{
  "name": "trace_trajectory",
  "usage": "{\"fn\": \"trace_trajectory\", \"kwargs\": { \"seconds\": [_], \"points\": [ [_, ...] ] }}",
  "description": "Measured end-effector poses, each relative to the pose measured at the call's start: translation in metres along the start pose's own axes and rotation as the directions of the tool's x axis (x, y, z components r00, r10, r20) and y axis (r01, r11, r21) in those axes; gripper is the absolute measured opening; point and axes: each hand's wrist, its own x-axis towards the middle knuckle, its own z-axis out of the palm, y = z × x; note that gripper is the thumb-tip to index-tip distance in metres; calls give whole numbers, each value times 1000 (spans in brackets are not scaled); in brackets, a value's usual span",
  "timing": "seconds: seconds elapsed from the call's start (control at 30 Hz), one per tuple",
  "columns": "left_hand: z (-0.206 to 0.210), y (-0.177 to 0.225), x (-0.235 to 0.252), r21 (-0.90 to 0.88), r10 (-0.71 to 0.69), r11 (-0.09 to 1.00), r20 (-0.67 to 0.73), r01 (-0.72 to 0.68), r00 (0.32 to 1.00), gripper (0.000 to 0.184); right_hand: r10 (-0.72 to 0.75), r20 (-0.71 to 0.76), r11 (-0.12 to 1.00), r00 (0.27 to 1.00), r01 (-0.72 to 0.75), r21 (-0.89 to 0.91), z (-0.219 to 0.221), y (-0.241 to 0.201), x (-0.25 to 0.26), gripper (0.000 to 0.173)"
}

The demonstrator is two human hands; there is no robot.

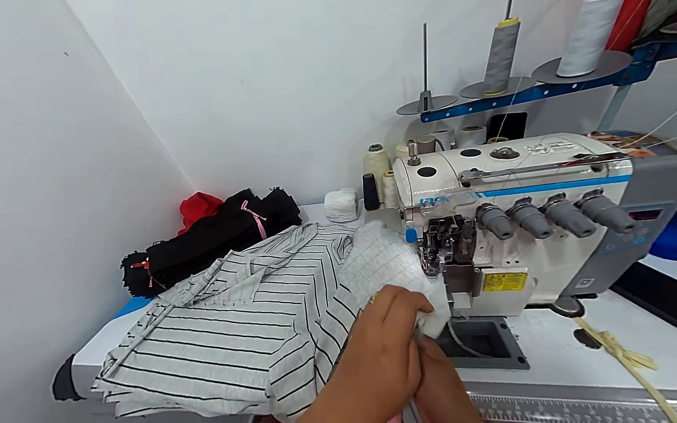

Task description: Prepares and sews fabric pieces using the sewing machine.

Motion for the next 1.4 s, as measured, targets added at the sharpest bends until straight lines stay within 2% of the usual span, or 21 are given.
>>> {"fn": "trace_trajectory", "kwargs": {
  "seconds": [0.1, 0.2, 0.3, 0.4, 0.43, 0.47, 0.53, 0.57, 0.67, 0.77, 0.87, 1.0, 1.2, 1.4],
  "points": [
    [3, -11, 13, 5, -82, 997, 78, 82, 994, 23, 93, 21, 960, 995, -96, 264, 27, 8, 10, 28],
    [-9, -38, 37, -117, -209, 963, 236, 241, 949, 21, 230, -7, 929, 973, -218, 298, 42, 6, 26, 31],
    [-11, -69, 50, -314, -277, 872, 313, 375, 908, 5, 149, 23, 974, 989, -151, 166, 23, 9, 19, 35],
    [-10, -74, 47, -442, -297, 798, 305, 410, 905, 12, 8, -27, 995, 1000, -11, -97, -5, 2, -9, 29],
    [-9, -73, 45, -455, -299, 791, 296, 409, 907, 14, -49, 1, 973, 999, 48, -227, -18, -1, -16, 37],
    [-9, -70, 42, -458, -294, 793, 289, 401, 911, 15, -115, 48, 933, 992, 125, -338, -32, -2, -20, 40],
    [-10, -65, 37, -450, -247, 822, 272, 350, 930, 21, -190, 34, 882, 981, 186, -434, -52, -6, -25, 24],
    [-9, -64, 33, -435, -190, 855, 241, 281, 952, 20, -168, 1, 891, 986, 153, -427, -56, -9, -28, 18],
    [-8, -59, 22, -425, 52, 905, 113, 1, 992, 13, -77, -22, 939, 997, 66, -336, -61, -13, -35, 17],
    [-15, -40, 10, -425, 273, 884, 127, -197, 953, 21, -89, -18, 946, 996, 79, -314, -63, -8, -39, 14],
    [-20, -20, -5, -294, 388, 901, 216, -319, 896, 21, -92, -2, 954, 996, 87, -286, -64, -5, -41, 18],
    [-13, -11, -18, -215, 412, 906, 249, -365, 876, 19, -111, 8, 965, 994, 110, -240, -66, -3, -42, 26],
    [7, 9, -20, -26, 312, 949, 212, -314, 926, 22, -157, -8, 973, 988, 153, -172, -63, -4, -33, 37],
    [23, 3, -5, 188, 218, 949, 180, -252, 959, 29, -185, -81, 973, 979, 171, -155, -48, -8, -7, 26]
  ]
}}
